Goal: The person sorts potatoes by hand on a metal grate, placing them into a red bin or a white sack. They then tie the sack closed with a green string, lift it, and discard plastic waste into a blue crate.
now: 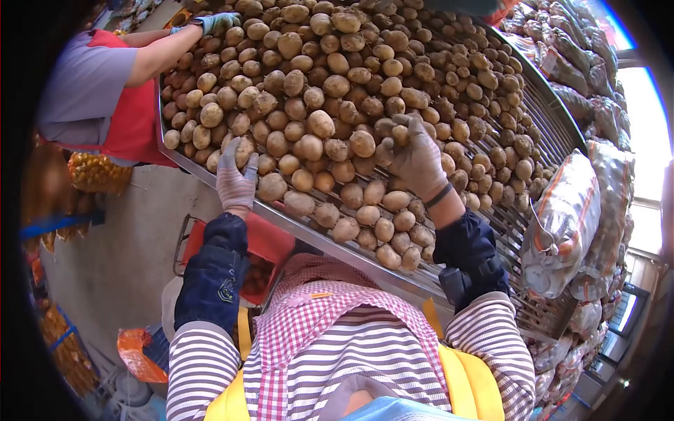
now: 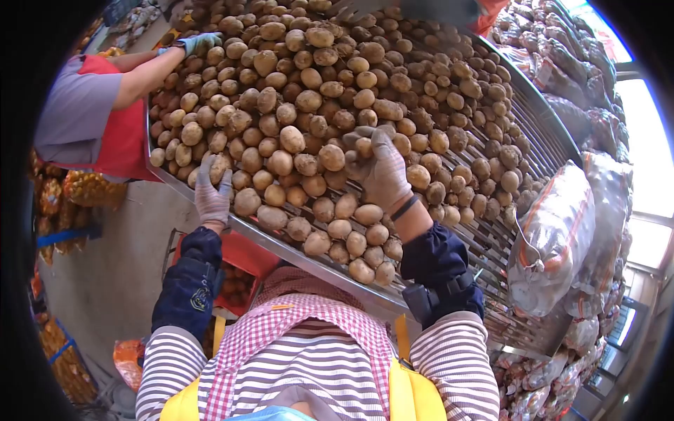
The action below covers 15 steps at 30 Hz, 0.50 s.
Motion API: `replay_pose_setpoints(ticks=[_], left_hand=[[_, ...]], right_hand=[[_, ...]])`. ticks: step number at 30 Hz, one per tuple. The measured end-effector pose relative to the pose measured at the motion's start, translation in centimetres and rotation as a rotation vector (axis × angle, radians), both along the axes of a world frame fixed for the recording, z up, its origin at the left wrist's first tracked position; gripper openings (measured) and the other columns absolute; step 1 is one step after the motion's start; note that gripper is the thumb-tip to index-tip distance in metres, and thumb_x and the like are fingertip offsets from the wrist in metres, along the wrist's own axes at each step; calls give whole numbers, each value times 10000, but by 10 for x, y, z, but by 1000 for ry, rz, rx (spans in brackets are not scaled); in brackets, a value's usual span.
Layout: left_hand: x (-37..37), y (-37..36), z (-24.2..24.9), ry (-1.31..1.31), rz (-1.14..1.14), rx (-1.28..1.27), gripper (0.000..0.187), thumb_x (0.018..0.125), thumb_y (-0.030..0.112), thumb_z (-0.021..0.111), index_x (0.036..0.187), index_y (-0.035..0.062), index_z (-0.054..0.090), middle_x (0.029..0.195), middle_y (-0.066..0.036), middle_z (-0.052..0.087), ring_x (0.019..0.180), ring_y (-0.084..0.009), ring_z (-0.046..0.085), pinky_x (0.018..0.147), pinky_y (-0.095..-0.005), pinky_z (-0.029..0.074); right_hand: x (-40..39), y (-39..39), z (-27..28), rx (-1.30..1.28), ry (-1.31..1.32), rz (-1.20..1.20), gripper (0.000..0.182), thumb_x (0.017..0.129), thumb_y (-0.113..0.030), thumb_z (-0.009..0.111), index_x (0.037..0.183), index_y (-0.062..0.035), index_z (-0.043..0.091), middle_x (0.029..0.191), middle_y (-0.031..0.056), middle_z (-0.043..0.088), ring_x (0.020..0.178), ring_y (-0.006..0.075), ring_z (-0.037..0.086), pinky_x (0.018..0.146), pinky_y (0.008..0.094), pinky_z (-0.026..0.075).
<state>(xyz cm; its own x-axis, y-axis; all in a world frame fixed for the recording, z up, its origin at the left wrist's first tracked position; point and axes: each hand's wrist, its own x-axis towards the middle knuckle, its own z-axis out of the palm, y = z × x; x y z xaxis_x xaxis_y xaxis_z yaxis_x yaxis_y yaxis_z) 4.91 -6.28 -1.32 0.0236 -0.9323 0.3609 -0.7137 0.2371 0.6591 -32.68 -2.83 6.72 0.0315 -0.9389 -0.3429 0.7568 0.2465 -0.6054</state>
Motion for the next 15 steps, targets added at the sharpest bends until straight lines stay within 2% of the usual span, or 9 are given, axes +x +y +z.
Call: replay_pose_setpoints(ticks=[3, 5, 7, 8, 9, 11, 13, 14, 15], left_hand=[[0, 0, 1, -17, -1, -19, 559, 902, 247, 752, 1398, 144, 515, 1275, -165, 629, 1166, -380, 600, 1016, -458, 479], [-2, 0, 4, -20, 4, -32, 556, 901, 251, 753, 1392, 143, 517, 1270, -168, 629, 1159, -384, 602, 1013, -460, 480], [-1, 1, 5, -32, 15, -35, 553, 900, 254, 755, 1387, 142, 519, 1265, -171, 629, 1152, -389, 604, 1010, -462, 482], [0, 0, 4, -38, 14, -35, 548, 899, 256, 757, 1379, 136, 521, 1257, -175, 630, 1145, -392, 605, 1006, -463, 483], [-1, 0, 4, -42, 13, -36, 543, 898, 258, 758, 1371, 131, 524, 1248, -178, 631, 1138, -396, 606, 1001, -465, 485], [-2, 1, 6, -31, 25, -24, 535, 893, 253, 763, 1359, 131, 531, 1232, -178, 634, 1135, -391, 607, 993, -464, 489], [-1, 1, 5, -29, 0, -83, 545, 884, 250, 772, 1360, 135, 533, 1228, -176, 638, 1131, -381, 612, 989, -462, 490], [0, 0, 4, -48, 10, -81, 560, 871, 249, 784, 1361, 141, 535, 1225, -171, 645, 1128, -382, 614, 991, -462, 490], [0, 1, 5, -56, 21, -81, 560, 871, 249, 784, 1361, 141, 535, 1225, -171, 645, 1128, -382, 614, 991, -462, 490]], right_hand=[[21, 18, 39, 100, -186, 98, 402, 1027, -452, 585, 1208, -93, 576, 1172, 105, 676, 905, 189, 651, 820, 380, 569], [33, 21, 52, 151, -133, 77, 355, 1022, -441, 597, 1143, -107, 616, 1105, 65, 679, 880, 168, 644, 799, 371, 564], [38, 25, 33, 185, 136, 86, 272, 1005, -376, 630, 1043, -108, 654, 1028, 45, 674, 863, 159, 639, 792, 334, 556], [39, 32, 8, -94, 698, 162, 197, 975, -300, 669, 974, -103, 669, 968, 24, 668, 847, 148, 637, 763, 305, 548], [47, 32, 13, 71, 652, 238, 146, 961, -240, 692, 1008, -102, 672, 920, 25, 667, 825, 133, 626, 731, 285, 538], [71, 44, -12, -366, 1330, 246, 163, 909, -126, 685, 1072, -131, 673, 1002, 53, 668, 851, 190, 650, 733, 334, 547], [90, 42, -12, -758, 1893, 474, 348, 822, -54, 639, 1153, -156, 672, 1158, 96, 636, 943, 271, 655, 788, 410, 557], [101, 45, -13, -787, 2025, 637, 428, 798, -79, 618, 1214, -176, 637, 1229, 136, 606, 976, 339, 648, 794, 460, 549], [116, 49, -20, -747, 2125, 647, 393, 808, -85, 627, 1190, -177, 620, 1228, 127, 587, 952, 324, 660, 768, 448, 550]])
